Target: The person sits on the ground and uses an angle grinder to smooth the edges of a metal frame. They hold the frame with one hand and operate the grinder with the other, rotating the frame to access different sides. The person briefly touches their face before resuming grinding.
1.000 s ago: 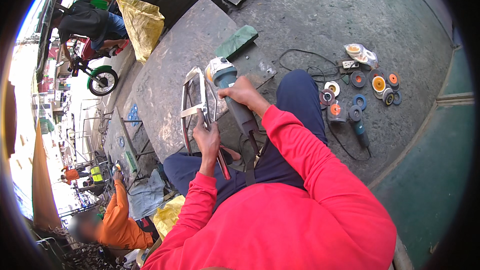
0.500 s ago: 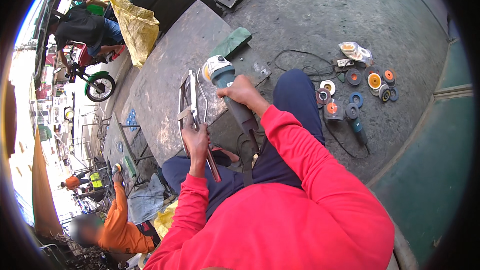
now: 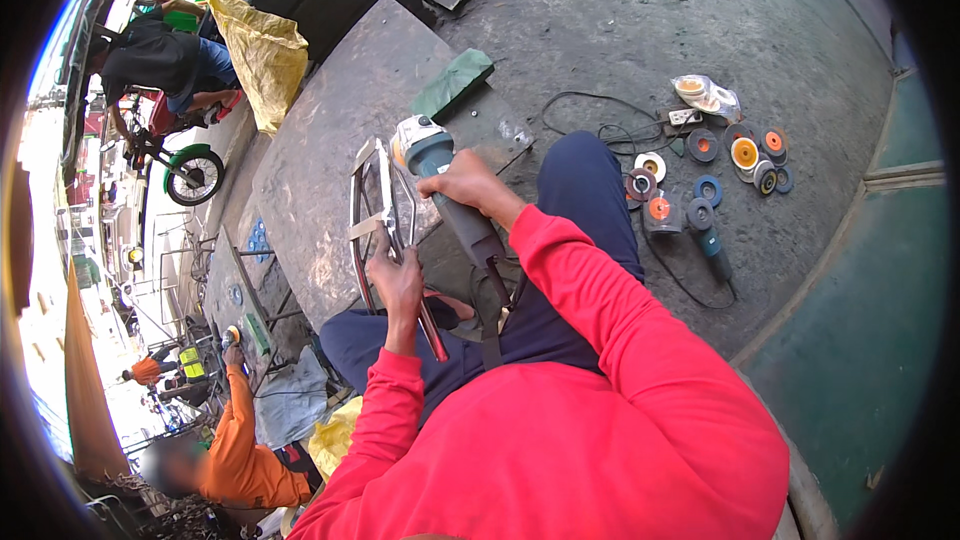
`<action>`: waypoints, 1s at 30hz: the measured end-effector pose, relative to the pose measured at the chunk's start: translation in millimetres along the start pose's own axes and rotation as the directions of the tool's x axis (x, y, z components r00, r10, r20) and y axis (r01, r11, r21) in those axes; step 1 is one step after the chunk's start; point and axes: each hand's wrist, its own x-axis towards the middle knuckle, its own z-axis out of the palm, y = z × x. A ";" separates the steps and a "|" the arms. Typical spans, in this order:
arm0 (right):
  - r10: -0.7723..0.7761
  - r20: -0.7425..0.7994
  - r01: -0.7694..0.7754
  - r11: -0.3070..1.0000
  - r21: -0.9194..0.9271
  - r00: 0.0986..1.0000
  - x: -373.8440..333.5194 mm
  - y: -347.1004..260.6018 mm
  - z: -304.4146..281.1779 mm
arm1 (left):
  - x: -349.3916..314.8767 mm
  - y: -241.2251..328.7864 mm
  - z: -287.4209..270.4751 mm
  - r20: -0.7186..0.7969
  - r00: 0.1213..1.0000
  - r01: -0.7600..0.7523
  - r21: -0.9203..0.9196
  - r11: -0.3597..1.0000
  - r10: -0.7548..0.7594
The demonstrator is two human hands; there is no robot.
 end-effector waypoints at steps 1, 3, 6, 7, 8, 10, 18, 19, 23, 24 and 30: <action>0.007 0.004 -0.007 1.000 0.005 1.000 -0.1 -0.7 -0.2 | -0.6 0.2 0.7 -0.018 0.998 -0.062 0.013 0.998 0.063; 0.021 0.014 -0.021 1.000 0.017 1.000 -0.2 -2.0 -0.2 | -2.4 0.3 1.7 -0.017 0.997 -0.071 0.029 0.997 0.072; 0.036 0.021 -0.036 0.999 0.008 0.999 -0.1 -3.8 -0.5 | -3.9 0.2 2.2 -0.014 0.999 -0.051 -0.003 0.999 0.051; 0.031 0.009 -0.031 1.000 -0.007 0.999 0.0 -4.0 -0.5 | -4.2 -0.2 2.0 -0.017 0.998 -0.054 0.023 0.998 0.054; 0.029 0.003 -0.029 0.999 -0.017 1.000 0.3 -4.2 -0.6 | -4.5 -0.6 1.8 -0.016 0.998 -0.063 0.035 0.997 0.064; 0.033 -0.001 -0.033 0.999 -0.008 0.999 1.6 -3.8 -0.2 | -4.5 -2.2 1.7 -0.018 0.997 -0.071 0.051 0.996 0.072; 0.031 -0.063 -0.039 0.992 -0.117 0.998 12.7 -1.1 -0.1 | 1.0 -8.8 -3.2 -0.031 0.999 -0.012 -0.047 0.999 0.010; 0.018 -0.069 -0.026 0.992 -0.122 0.997 11.7 -1.4 -1.1 | 2.0 -8.8 -5.6 -0.037 0.999 -0.037 -0.031 0.999 0.036; 0.003 -0.063 -0.010 0.994 -0.112 0.998 4.0 -2.1 -6.1 | 2.4 -9.8 -6.4 -0.040 0.999 -0.034 -0.058 0.998 0.032; -0.012 -0.053 0.008 0.997 -0.082 0.999 2.8 -1.9 -5.9 | 2.2 -10.0 -4.8 -0.034 0.999 -0.033 -0.078 0.996 0.031; 0.024 0.005 -0.023 0.993 -0.114 1.000 4.6 3.3 0.5 | 2.6 -8.8 -2.2 -0.016 1.000 -0.017 -0.110 0.994 0.016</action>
